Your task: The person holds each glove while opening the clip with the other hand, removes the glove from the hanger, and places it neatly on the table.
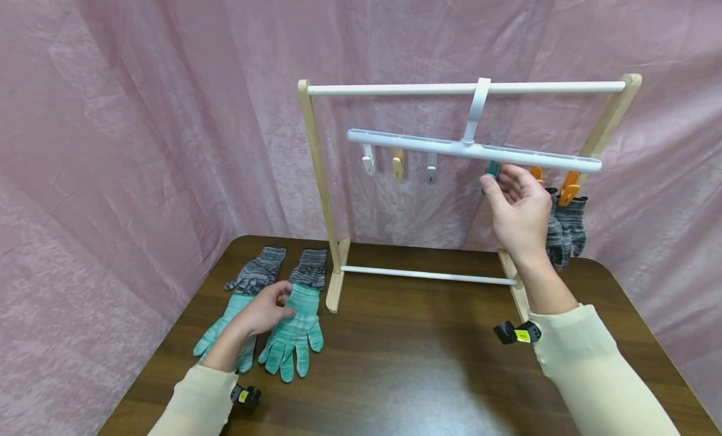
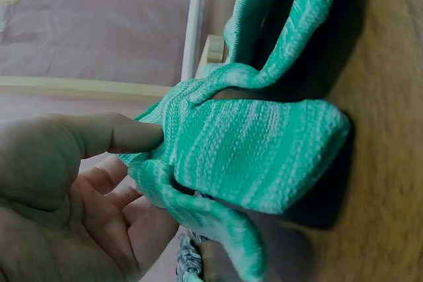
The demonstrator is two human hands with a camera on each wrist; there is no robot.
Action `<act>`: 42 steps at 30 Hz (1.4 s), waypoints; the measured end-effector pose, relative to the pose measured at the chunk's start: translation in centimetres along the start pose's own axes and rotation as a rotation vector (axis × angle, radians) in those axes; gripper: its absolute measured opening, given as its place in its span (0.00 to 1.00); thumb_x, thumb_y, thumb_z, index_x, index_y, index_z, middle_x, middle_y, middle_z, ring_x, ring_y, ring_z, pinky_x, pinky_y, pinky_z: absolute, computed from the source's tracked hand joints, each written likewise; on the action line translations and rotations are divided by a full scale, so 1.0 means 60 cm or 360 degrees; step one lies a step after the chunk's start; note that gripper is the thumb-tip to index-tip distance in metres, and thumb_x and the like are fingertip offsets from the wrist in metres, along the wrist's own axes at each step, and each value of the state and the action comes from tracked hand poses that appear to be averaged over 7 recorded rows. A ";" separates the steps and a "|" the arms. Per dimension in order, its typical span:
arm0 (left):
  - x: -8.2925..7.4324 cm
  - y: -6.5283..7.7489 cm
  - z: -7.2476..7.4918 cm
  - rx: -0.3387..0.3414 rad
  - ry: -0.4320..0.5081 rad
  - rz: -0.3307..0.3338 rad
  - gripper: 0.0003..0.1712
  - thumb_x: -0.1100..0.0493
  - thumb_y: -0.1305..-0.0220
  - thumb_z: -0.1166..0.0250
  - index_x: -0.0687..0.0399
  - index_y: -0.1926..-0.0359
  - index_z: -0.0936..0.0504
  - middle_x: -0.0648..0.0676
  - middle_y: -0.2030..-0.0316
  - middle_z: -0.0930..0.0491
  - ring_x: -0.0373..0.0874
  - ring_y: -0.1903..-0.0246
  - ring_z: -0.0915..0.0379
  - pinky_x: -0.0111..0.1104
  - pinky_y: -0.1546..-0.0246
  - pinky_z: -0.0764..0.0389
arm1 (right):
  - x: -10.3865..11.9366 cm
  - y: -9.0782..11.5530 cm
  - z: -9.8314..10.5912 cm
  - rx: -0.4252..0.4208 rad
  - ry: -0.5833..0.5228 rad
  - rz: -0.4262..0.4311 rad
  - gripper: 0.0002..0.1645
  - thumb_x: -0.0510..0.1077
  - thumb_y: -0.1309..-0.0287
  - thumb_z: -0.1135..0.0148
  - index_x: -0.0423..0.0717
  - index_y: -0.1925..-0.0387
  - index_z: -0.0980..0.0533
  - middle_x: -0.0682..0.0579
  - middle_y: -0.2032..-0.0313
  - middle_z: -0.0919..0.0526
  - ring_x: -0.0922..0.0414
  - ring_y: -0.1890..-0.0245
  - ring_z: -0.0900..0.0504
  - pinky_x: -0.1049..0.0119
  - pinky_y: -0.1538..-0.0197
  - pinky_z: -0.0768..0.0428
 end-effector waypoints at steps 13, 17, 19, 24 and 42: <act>0.020 0.014 -0.009 -0.0030 -0.0101 0.0098 0.25 0.71 0.36 0.28 0.66 0.41 0.27 0.54 0.69 0.35 0.47 0.70 0.38 0.41 0.64 0.34 | 0.003 -0.003 0.006 0.0024 0.0004 -0.0009 0.22 0.40 0.31 0.27 0.32 0.41 0.18 0.40 0.51 0.12 0.65 0.52 0.14 0.72 0.46 0.18; 0.025 0.018 -0.011 -0.0034 -0.0128 0.0120 0.27 0.70 0.37 0.26 0.66 0.40 0.27 0.53 0.72 0.33 0.46 0.72 0.38 0.40 0.65 0.34 | 0.003 -0.005 0.007 0.0032 0.0009 -0.0012 0.22 0.40 0.31 0.27 0.33 0.41 0.18 0.41 0.51 0.12 0.65 0.52 0.14 0.72 0.45 0.18; 0.027 0.020 -0.012 -0.0036 -0.0132 0.0128 0.28 0.70 0.38 0.25 0.67 0.39 0.27 0.53 0.71 0.32 0.47 0.72 0.37 0.40 0.66 0.33 | 0.003 -0.005 0.008 0.0038 0.0020 -0.0012 0.22 0.40 0.31 0.27 0.33 0.41 0.18 0.41 0.51 0.12 0.65 0.51 0.14 0.72 0.45 0.18; 0.030 0.026 -0.014 -0.0047 -0.0144 0.0154 0.33 0.69 0.39 0.23 0.69 0.36 0.28 0.56 0.67 0.28 0.48 0.69 0.33 0.40 0.66 0.29 | 0.006 -0.005 0.009 0.0058 0.0038 -0.0009 0.22 0.41 0.31 0.28 0.34 0.40 0.18 0.41 0.50 0.12 0.65 0.51 0.14 0.71 0.45 0.18; 0.033 0.049 -0.018 -0.0121 -0.0166 0.0164 0.30 0.67 0.41 0.23 0.69 0.40 0.24 0.56 0.67 0.19 0.47 0.69 0.24 0.41 0.66 0.23 | 0.012 0.005 0.016 0.0150 0.0008 -0.0056 0.27 0.41 0.30 0.28 0.36 0.34 0.21 0.39 0.41 0.15 0.59 0.43 0.14 0.69 0.40 0.19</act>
Point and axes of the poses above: each hand's wrist, its own y-axis away from the middle knuckle, its own z-axis out of the back of the hand, x = y × z, the point moved 9 cm from there along -y, towards the middle knuckle
